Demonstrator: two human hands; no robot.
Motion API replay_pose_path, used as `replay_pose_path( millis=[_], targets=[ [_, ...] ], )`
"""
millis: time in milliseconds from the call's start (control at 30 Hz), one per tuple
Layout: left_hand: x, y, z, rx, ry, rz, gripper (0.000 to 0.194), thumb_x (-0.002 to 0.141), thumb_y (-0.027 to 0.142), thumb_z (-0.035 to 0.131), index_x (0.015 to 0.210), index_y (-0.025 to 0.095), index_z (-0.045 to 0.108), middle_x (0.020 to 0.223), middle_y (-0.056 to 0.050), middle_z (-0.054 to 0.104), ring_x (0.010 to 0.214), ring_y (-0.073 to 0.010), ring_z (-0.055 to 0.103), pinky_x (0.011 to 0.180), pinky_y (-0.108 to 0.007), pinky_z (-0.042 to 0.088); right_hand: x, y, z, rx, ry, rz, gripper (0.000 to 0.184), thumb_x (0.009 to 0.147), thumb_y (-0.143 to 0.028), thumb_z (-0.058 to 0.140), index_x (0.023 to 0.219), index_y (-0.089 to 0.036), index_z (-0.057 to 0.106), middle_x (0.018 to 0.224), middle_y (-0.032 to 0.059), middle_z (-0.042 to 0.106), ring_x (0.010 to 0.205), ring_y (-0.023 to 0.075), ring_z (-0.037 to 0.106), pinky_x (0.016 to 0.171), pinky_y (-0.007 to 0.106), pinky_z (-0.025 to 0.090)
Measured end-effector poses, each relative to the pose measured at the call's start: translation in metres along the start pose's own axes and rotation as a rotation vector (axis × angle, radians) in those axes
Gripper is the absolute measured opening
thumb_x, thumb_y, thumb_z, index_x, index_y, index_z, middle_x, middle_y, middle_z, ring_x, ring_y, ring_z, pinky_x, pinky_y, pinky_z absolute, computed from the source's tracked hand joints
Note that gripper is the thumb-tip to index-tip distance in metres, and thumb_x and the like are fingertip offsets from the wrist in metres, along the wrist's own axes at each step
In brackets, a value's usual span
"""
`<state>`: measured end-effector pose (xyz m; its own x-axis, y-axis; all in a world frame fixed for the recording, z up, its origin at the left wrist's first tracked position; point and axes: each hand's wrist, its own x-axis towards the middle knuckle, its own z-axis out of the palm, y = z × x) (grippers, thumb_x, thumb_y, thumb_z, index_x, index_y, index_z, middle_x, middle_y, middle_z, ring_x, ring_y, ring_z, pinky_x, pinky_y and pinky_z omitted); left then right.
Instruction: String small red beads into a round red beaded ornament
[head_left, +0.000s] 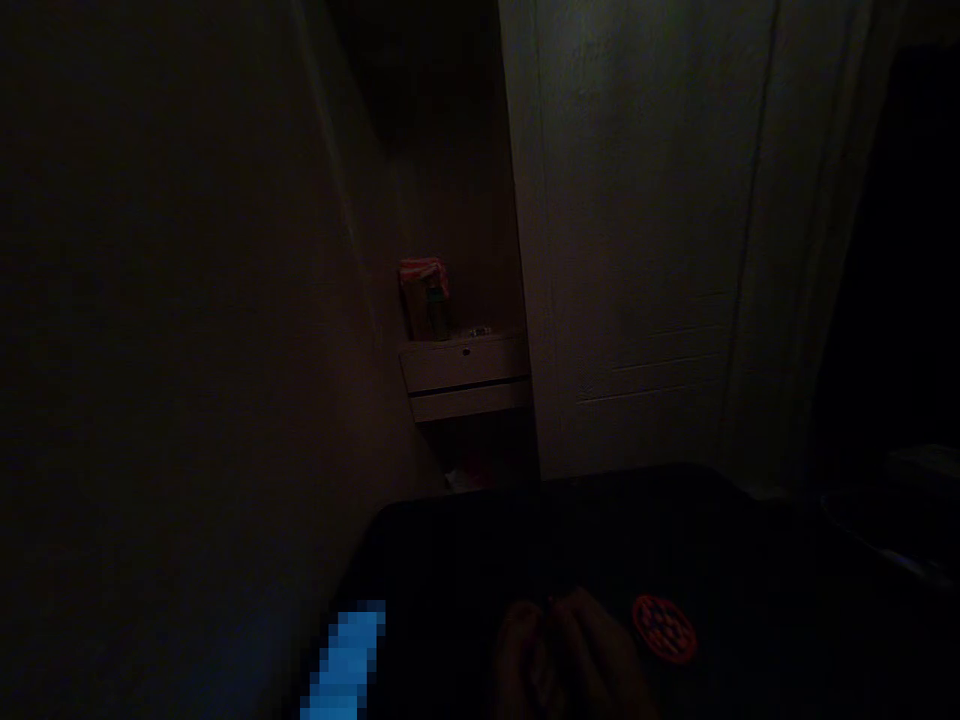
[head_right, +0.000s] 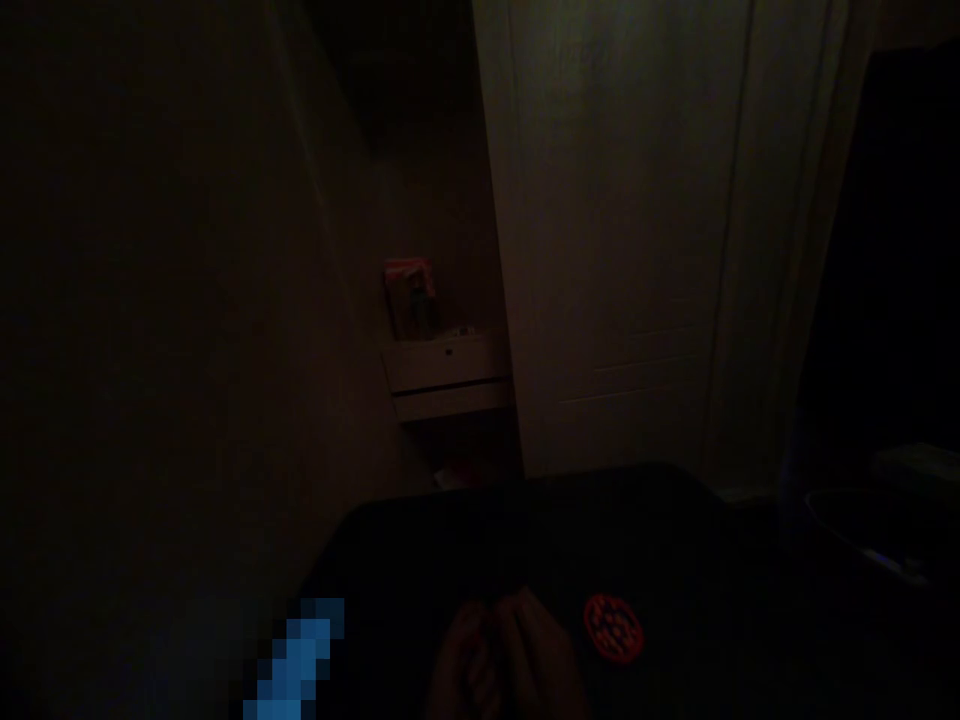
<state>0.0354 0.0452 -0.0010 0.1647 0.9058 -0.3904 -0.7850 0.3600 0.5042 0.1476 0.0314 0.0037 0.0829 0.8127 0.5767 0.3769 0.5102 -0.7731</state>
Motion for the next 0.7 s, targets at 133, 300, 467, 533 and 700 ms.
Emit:
replay_pose_path(
  millis=[133,300,467,533,700],
  targets=[
    [0.0,-0.001,0.002,0.012,-0.084,0.018,0.053,0.049,0.039,0.093,0.056,0.023,0.043,0.035,0.01,0.036,0.029,-0.0066,0.033,0.035,-0.02,0.018,-0.005,-0.001,-0.013,-0.002,0.016,0.032,0.025,0.097,-0.046,0.055,0.088,-0.03,0.072,0.08,0.003,0.075,0.074,0.0208,0.071,0.067,0.025,0.058],
    [-0.005,0.0,0.009,0.026,-0.079,0.027,0.051,0.058,0.036,0.089,0.057,0.023,0.04,0.036,0.011,0.034,0.029,-0.0052,0.03,0.037,-0.02,0.015,-0.003,-0.003,-0.031,0.031,0.007,0.14,0.023,0.094,-0.041,0.058,0.081,-0.026,0.069,0.077,0.0018,0.074,0.073,0.0197,0.072,0.068,0.024,0.059],
    [-0.011,0.003,0.015,0.021,-0.016,0.048,0.058,0.044,0.041,0.095,0.058,0.022,0.043,0.033,0.011,0.036,0.029,-0.0029,0.027,0.037,-0.018,0.01,0.006,0.003,-0.037,-0.002,0.123,0.231,0.025,0.089,-0.047,0.062,0.087,-0.024,0.073,0.086,0.0054,0.077,0.081,0.0239,0.074,0.074,0.029,0.06],
    [-0.012,0.004,0.015,0.018,-0.002,0.054,0.062,0.039,0.042,0.097,0.057,0.021,0.042,0.034,0.011,0.037,0.03,-0.002,0.026,0.037,-0.018,0.01,0.007,0.007,-0.037,-0.026,0.159,0.232,0.029,0.09,-0.048,0.06,0.092,-0.024,0.075,0.093,0.0077,0.078,0.088,0.026,0.074,0.08,0.033,0.06],
    [-0.011,0.003,0.014,0.023,-0.003,0.041,0.054,0.047,0.039,0.095,0.061,0.022,0.045,0.034,0.012,0.035,0.03,-0.0034,0.027,0.038,-0.019,0.011,0.0,0.022,-0.033,-0.106,0.139,0.203,0.035,0.092,-0.048,0.058,0.109,-0.022,0.075,0.109,0.0106,0.079,0.099,0.0285,0.075,0.087,0.038,0.06]
  ],
)
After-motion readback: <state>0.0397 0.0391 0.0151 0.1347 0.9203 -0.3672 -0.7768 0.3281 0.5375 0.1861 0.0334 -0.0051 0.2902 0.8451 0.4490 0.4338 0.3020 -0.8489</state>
